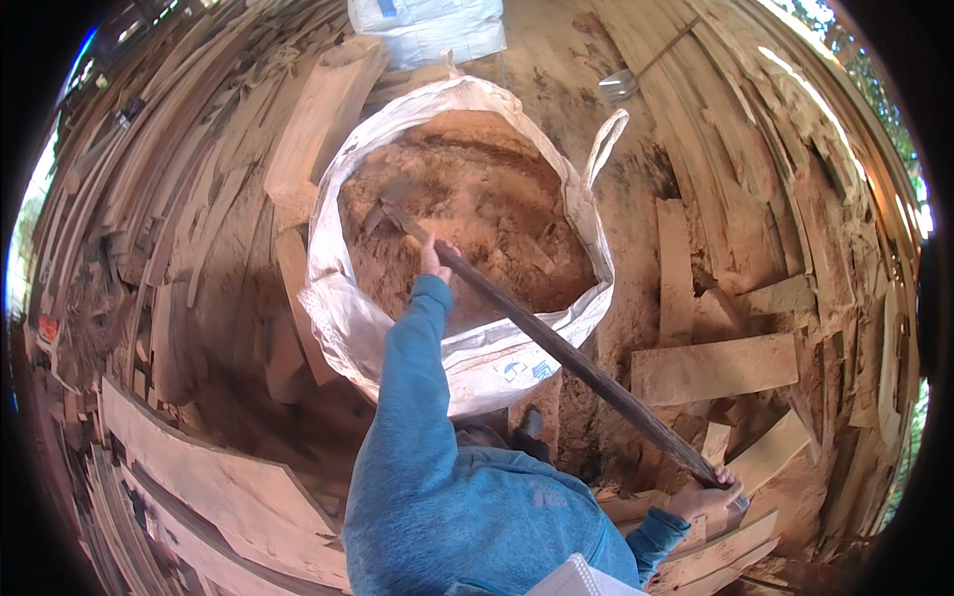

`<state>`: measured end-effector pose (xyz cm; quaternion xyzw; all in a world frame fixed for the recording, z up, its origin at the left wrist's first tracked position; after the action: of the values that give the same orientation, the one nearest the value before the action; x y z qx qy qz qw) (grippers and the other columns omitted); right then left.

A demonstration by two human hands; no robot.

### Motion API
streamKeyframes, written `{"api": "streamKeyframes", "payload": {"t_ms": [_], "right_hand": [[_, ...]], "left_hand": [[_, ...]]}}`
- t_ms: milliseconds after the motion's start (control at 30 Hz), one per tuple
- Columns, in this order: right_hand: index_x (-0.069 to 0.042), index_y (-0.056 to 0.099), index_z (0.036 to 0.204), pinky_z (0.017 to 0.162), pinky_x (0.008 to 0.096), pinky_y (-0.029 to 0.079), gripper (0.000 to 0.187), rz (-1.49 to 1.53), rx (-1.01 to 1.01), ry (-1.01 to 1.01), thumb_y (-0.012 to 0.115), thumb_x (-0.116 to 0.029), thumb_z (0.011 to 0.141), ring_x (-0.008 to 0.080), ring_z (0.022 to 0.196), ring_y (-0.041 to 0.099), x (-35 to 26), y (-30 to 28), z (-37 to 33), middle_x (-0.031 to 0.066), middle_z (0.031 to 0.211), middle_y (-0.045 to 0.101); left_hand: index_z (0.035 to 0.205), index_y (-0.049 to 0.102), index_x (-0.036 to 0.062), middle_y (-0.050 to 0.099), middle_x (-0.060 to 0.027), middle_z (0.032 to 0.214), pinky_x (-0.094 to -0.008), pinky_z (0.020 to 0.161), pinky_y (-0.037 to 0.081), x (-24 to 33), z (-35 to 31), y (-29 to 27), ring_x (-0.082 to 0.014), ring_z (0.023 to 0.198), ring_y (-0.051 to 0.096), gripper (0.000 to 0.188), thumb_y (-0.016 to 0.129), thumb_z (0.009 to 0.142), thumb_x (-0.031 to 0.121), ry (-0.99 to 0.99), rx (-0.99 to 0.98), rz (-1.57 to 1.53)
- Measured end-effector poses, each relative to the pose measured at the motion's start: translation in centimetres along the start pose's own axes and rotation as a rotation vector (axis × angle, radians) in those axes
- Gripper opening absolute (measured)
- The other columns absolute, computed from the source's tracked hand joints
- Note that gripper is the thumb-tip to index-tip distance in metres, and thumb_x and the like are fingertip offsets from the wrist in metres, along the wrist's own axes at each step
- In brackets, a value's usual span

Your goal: The person uses a shovel to scoop sawdust and wood chips from the floor and loads them into a large white sack. They repeatedly lift and pour material into the sack, occasionally adjusting the sack's position and compacting the contents with the shovel.

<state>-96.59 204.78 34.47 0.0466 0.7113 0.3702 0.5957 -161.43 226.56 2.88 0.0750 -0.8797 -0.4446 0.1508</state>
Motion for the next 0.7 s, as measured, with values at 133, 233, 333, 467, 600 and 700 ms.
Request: {"api": "streamKeyframes", "payload": {"t_ms": [133, 233, 333, 467, 600, 700], "right_hand": [[-0.012, 0.037, 0.073, 0.056, 0.0254, 0.037, 0.018, 0.092, -0.081, 0.130, 0.051, -0.009, 0.085, 0.0118, 0.057, 0.038, 2.5, 3.4, -6.9, -0.0007, 0.064, 0.035], [-0.014, 0.038, 0.079, 0.058, 0.0262, 0.039, 0.015, 0.136, -0.201, 0.133, 0.049, -0.008, 0.087, 0.0116, 0.057, 0.037, 2.6, 4.8, -9.5, -0.0005, 0.065, 0.035], [-0.015, 0.038, 0.079, 0.059, 0.0269, 0.039, 0.017, 0.157, -0.291, 0.112, 0.051, -0.009, 0.088, 0.0114, 0.058, 0.038, 1.0, 3.8, -8.0, -0.0007, 0.066, 0.036], [-0.013, 0.037, 0.074, 0.055, 0.0238, 0.038, 0.023, 0.228, -0.295, 0.134, 0.053, -0.012, 0.091, 0.0087, 0.056, 0.036, -3.2, -0.9, -1.4, -0.0017, 0.065, 0.037], [-0.013, 0.033, 0.068, 0.051, 0.0219, 0.033, 0.032, 0.630, -0.538, 0.248, 0.052, -0.015, 0.093, 0.0089, 0.052, 0.033, -9.1, -4.4, 4.0, -0.0020, 0.058, 0.030], [-0.014, 0.030, 0.065, 0.052, 0.0218, 0.032, 0.036, 0.424, -0.409, 0.153, 0.055, -0.011, 0.090, 0.0087, 0.053, 0.033, -16.1, -7.2, 7.1, -0.0021, 0.058, 0.029]], "left_hand": [[0.099, 0.047, 0.0131, 0.055, -0.0088, 0.075, -0.0394, 0.061, 0.046, 3.7, 0.7, -0.8, -0.0246, 0.065, 0.053, 0.044, 0.064, 0.081, 0.050, -0.031, 0.117, 0.006], [0.096, 0.047, 0.0158, 0.054, -0.0055, 0.071, -0.0373, 0.055, 0.044, 4.3, 1.0, -0.8, -0.0206, 0.059, 0.052, 0.039, 0.063, 0.082, 0.049, 0.061, 0.157, 0.094], [0.085, 0.046, 0.0172, 0.051, -0.0025, 0.064, -0.0356, 0.049, 0.041, 2.7, 0.1, -0.7, -0.0171, 0.051, 0.047, 0.033, 0.062, 0.084, 0.046, 0.101, 0.196, 0.172], [0.066, 0.041, 0.0175, 0.041, 0.0012, 0.052, -0.0357, 0.043, 0.037, -2.9, -5.1, -0.6, -0.0151, 0.043, 0.040, 0.034, 0.059, 0.087, 0.036, -0.064, 0.262, 0.272], [0.062, 0.041, 0.0153, 0.042, -0.0008, 0.054, -0.0375, 0.044, 0.039, -9.5, -15.5, 0.8, -0.0158, 0.046, 0.043, 0.030, 0.057, 0.086, 0.024, -0.172, 0.187, 0.320], [0.068, 0.045, 0.0128, 0.045, -0.0027, 0.058, -0.0361, 0.050, 0.042, -14.7, -23.8, 2.4, -0.0169, 0.053, 0.047, 0.020, 0.059, 0.082, 0.017, -0.295, 0.202, 0.401]]}}
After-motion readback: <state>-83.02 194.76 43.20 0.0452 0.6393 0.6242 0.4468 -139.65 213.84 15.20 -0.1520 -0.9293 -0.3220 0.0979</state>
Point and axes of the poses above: each hand's wrist, its own z-axis towards the middle knuckle, its own y-axis out of the palm, x = y × z, the point moved 5 cm from there along z, towards the middle knuckle
